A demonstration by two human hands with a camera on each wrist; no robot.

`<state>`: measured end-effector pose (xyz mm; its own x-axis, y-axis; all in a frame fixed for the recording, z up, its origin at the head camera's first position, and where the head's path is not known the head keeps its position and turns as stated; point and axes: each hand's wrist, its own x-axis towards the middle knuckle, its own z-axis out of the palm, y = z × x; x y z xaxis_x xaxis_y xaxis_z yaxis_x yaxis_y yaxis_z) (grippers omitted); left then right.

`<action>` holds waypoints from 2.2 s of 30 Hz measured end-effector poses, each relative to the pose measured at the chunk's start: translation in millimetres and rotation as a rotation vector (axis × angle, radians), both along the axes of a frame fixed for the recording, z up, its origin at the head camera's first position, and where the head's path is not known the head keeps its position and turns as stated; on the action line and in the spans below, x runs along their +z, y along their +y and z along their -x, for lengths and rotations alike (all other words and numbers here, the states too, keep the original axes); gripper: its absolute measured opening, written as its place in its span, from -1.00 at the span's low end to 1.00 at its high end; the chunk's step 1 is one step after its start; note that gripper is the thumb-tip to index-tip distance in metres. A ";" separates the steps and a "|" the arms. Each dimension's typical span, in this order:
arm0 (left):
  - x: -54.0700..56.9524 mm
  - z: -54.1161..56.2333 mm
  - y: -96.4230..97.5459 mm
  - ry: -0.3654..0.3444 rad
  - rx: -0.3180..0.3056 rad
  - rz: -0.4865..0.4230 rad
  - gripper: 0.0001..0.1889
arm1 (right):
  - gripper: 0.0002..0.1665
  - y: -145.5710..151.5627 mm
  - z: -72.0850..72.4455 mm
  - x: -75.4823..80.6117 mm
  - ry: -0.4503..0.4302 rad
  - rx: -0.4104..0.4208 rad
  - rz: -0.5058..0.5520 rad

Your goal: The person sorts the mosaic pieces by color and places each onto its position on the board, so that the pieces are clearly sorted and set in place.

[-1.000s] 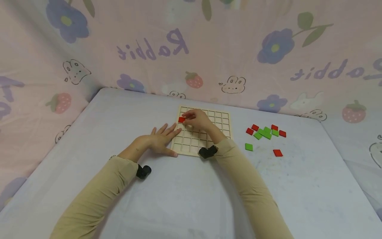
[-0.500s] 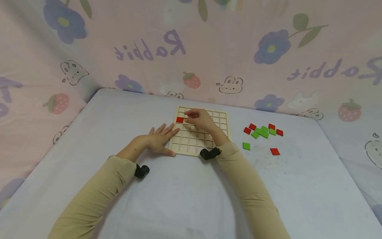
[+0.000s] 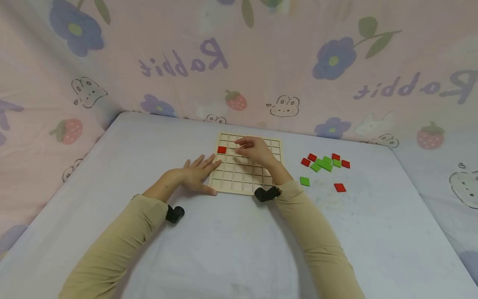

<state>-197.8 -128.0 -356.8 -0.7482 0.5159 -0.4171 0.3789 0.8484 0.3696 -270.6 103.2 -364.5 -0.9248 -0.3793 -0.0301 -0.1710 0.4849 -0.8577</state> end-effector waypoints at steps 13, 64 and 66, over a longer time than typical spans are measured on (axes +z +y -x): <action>-2.2 0.2 -1.3 0.010 0.006 -0.007 0.04 | -0.53 23.4 -6.4 3.3 0.012 -0.024 -0.017; -2.8 -0.5 -2.3 -0.004 -0.001 -0.028 0.04 | -0.50 106.9 -22.0 5.8 0.000 -0.197 -0.129; -2.9 -1.0 -2.3 -0.007 0.000 -0.031 0.04 | -0.50 110.3 -22.9 6.0 -0.001 -0.200 -0.145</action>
